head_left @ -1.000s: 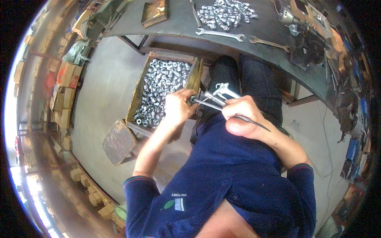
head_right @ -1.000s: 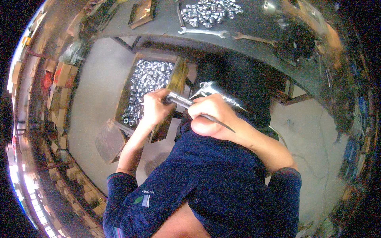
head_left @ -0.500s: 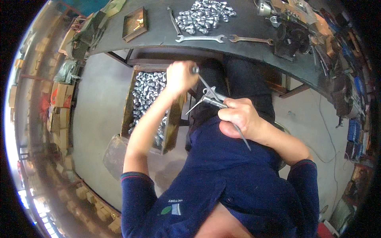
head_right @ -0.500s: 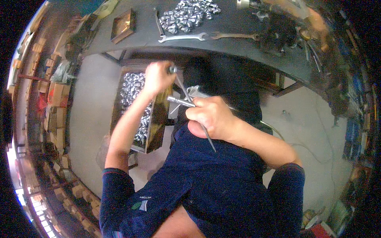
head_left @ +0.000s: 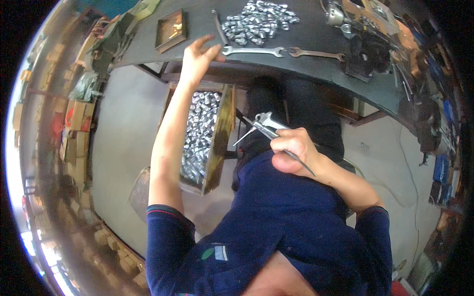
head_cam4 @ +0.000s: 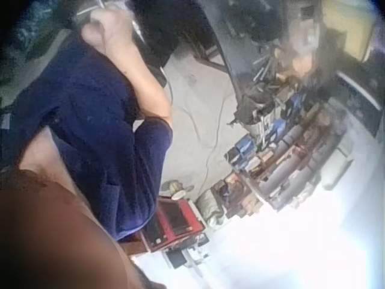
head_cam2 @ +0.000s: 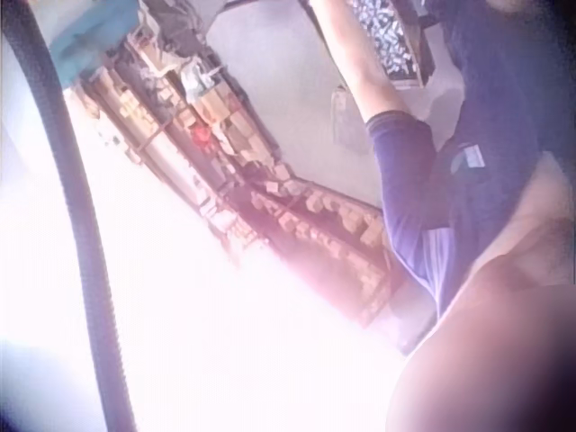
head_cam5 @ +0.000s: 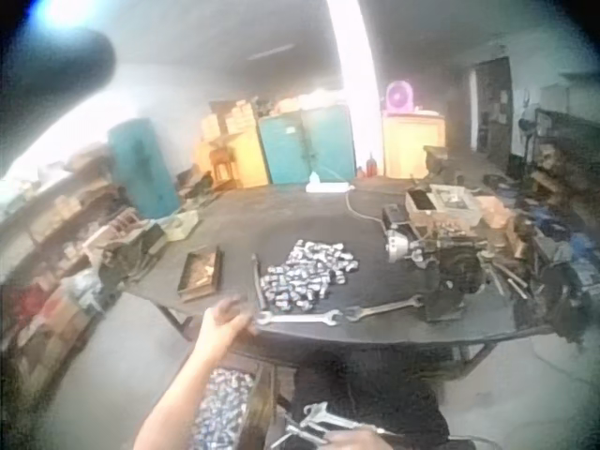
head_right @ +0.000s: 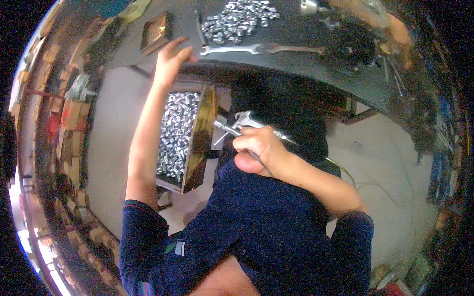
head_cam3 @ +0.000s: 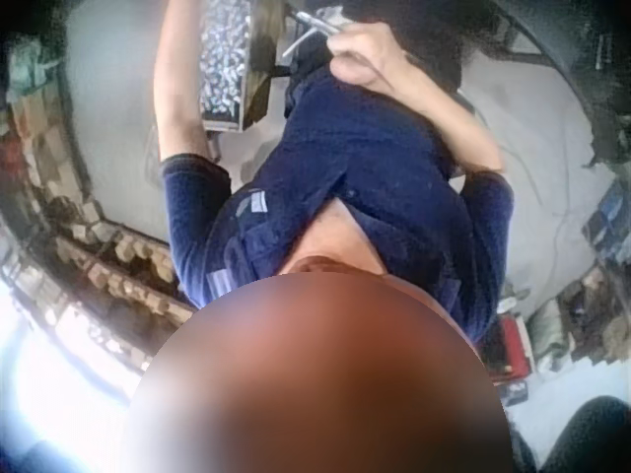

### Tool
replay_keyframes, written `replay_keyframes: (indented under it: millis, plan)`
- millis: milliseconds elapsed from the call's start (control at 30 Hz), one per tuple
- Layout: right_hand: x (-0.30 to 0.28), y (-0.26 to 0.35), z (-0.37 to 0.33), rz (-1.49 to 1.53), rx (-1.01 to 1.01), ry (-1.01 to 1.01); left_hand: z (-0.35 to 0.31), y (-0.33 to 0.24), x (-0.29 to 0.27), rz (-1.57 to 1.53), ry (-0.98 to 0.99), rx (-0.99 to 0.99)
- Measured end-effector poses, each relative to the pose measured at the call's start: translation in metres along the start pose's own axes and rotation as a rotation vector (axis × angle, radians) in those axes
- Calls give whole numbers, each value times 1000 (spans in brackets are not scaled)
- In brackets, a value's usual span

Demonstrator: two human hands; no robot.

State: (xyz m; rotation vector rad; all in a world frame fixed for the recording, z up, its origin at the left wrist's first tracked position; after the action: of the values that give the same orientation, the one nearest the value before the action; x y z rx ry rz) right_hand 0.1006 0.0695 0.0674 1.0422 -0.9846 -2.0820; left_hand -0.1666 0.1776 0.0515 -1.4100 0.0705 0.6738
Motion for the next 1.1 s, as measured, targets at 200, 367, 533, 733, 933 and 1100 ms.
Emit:
replay_keyframes:
  millis: [200,367,533,733,933,1100]
  plan:
    - [6,-6,-2,48,70,9,-117,65,-69,186,-21,-277]
    - [15,0,5,16,37,29,-233,145,-77,522,299,-426]
    - [24,0,8,-22,44,82,-259,144,-116,1175,164,-328]
    - [35,4,15,24,34,116,-258,180,-115,1305,193,-333]
    - [34,-1,14,66,60,119,-253,170,-117,1287,207,-340]
    - [42,-9,9,105,119,131,-257,134,-120,1035,-76,-307]
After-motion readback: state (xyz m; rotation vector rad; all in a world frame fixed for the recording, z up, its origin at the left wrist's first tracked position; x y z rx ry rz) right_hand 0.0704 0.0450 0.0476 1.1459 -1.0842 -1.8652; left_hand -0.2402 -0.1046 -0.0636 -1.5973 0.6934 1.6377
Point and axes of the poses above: each hand's wrist, its own z-axis towards the middle knuckle, its own x-axis out of the palm, y = z × x, the point moved 10 cm from there along z, towards the middle knuckle, and after that the axes turned 8 degrees about z, right-handed, at the moved point
